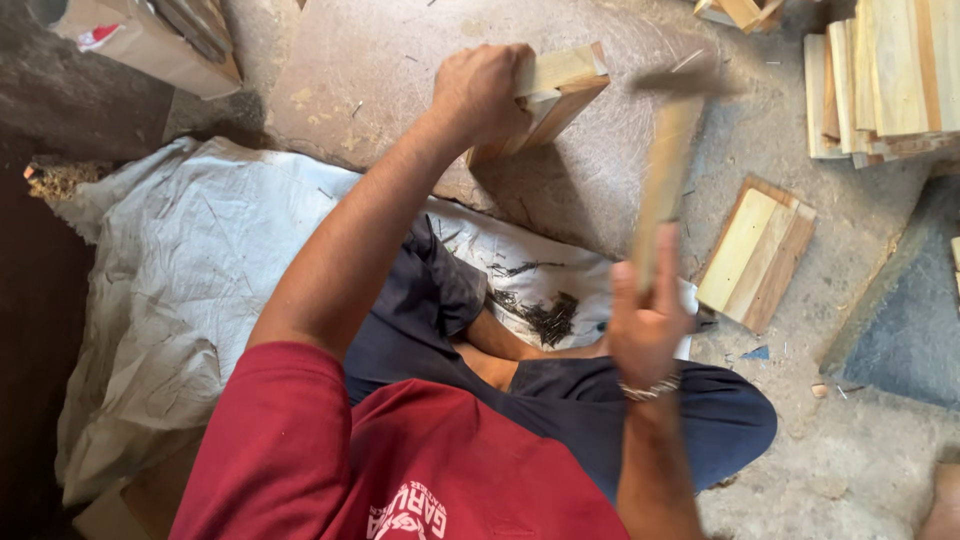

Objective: The person assembles small wooden boxes by nailing wooden planks together using a hammer and nails. They repeatedly position planks, hammer nails, and flip the partially assembled boxes to secure all sides.

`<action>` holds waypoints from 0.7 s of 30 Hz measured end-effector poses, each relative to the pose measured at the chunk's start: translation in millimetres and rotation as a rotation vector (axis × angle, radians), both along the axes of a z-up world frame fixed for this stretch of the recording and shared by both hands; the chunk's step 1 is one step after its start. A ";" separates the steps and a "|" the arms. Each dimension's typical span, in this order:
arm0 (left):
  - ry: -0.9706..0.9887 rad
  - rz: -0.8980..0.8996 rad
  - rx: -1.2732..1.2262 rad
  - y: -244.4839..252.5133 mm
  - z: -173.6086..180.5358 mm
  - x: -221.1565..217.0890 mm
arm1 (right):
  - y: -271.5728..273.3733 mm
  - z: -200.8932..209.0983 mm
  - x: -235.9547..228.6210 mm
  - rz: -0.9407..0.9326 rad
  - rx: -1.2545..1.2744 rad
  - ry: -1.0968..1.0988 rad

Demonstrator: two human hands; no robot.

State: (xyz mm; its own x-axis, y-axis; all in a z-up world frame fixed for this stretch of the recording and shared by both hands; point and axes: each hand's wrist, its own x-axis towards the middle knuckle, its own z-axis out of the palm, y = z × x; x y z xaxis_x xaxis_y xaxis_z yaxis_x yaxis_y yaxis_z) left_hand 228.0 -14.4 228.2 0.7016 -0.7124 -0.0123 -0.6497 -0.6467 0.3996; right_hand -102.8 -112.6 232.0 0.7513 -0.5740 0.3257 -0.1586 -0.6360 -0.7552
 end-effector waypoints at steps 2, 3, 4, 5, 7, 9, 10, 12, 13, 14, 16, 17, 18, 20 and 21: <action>-0.089 0.004 -0.125 -1.3 1.7 6.3 | 2.1 31.4 9.7 -0.082 0.083 -0.084; -0.046 0.004 -0.086 -1.5 1.8 9.7 | 5.0 43.3 14.7 -0.048 -0.080 -0.158; -0.002 0.005 -0.048 -2.9 1.1 13.5 | 8.9 50.4 22.9 -0.007 -0.241 -0.231; 0.052 0.008 -0.008 -3.1 -3.0 13.4 | 14.9 52.0 31.7 0.035 -0.176 -0.184; 0.049 0.003 -0.022 -3.8 -11.2 17.1 | 24.8 45.3 51.2 0.127 -0.044 -0.091; 0.033 0.021 -0.047 -3.0 -17.7 19.2 | 23.3 37.1 54.0 0.123 -0.172 0.164; 0.019 0.041 -0.065 -2.7 -19.5 17.4 | 24.2 30.9 50.0 0.119 -0.235 0.293; 0.012 0.060 -0.039 -5.5 -11.6 25.4 | 25.1 14.1 45.3 0.016 0.071 0.497; 0.037 0.058 0.004 -7.6 -7.5 25.8 | 24.7 4.1 39.3 -0.035 0.222 0.598; 0.062 0.057 0.047 -11.6 -2.2 26.9 | 24.5 -7.3 31.1 0.013 0.005 0.378; 0.059 0.062 -0.001 -1.5 1.1 22.9 | 32.6 -38.3 14.0 0.173 -0.380 -0.066; 0.061 0.047 -0.022 -2.8 0.8 17.0 | 33.8 -54.5 3.9 0.059 -0.063 0.092; 0.038 0.048 -0.066 2.0 -2.5 10.0 | 33.3 -69.2 -6.7 -0.040 0.265 0.250; -0.045 0.036 -0.172 -1.5 -2.2 14.5 | 23.5 -95.8 -9.5 -0.146 0.597 0.338; -0.144 -0.007 -0.231 1.1 -6.8 15.5 | 23.6 -107.1 -11.9 -0.156 0.604 0.301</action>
State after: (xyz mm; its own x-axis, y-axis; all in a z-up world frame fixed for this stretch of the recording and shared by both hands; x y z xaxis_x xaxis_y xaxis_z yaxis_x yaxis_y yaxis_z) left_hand 243.5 -13.3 221.4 0.6793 -0.6898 0.2506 -0.7148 -0.5444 0.4389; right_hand -114.8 -89.0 124.9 0.6530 -0.6976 -0.2948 -0.4724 -0.0708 -0.8786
